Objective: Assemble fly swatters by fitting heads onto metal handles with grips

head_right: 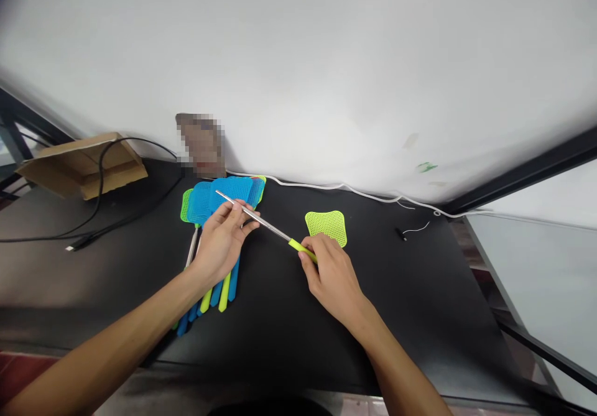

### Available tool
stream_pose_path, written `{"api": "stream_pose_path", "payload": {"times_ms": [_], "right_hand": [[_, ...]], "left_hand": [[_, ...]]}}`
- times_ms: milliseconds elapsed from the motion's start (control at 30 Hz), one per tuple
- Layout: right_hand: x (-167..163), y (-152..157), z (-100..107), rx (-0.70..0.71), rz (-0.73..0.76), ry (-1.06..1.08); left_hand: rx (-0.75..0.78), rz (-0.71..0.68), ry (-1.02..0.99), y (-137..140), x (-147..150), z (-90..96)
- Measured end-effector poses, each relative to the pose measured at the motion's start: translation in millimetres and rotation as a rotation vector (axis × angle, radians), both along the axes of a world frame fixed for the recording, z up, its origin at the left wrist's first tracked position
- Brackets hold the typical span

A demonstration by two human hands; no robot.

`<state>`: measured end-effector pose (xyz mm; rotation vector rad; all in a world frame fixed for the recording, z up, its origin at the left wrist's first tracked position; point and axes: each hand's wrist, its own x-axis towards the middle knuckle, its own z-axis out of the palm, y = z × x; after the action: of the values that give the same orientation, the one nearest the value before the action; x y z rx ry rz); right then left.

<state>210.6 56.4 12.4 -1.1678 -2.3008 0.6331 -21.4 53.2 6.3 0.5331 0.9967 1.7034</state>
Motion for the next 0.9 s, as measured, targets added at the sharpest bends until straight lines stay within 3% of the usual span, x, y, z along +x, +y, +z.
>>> {"api": "stream_pose_path", "payload": {"times_ms": [433,700,900], "right_hand": [[-1.6,-1.4,-1.3,0.05,-0.039,0.073],[-11.9,-11.1,-8.2,0.027,-0.054,0.136],[-15.9,-15.6,-12.3,0.05,-0.087,0.215]], "left_hand": [[0.042,-0.067,0.009,-1.8,1.4,-7.1],[0.024,-0.213,0.043,-9.6,10.1,-1.0],[0.007,-0.239,0.059,-12.7,12.6,-0.6]]}}
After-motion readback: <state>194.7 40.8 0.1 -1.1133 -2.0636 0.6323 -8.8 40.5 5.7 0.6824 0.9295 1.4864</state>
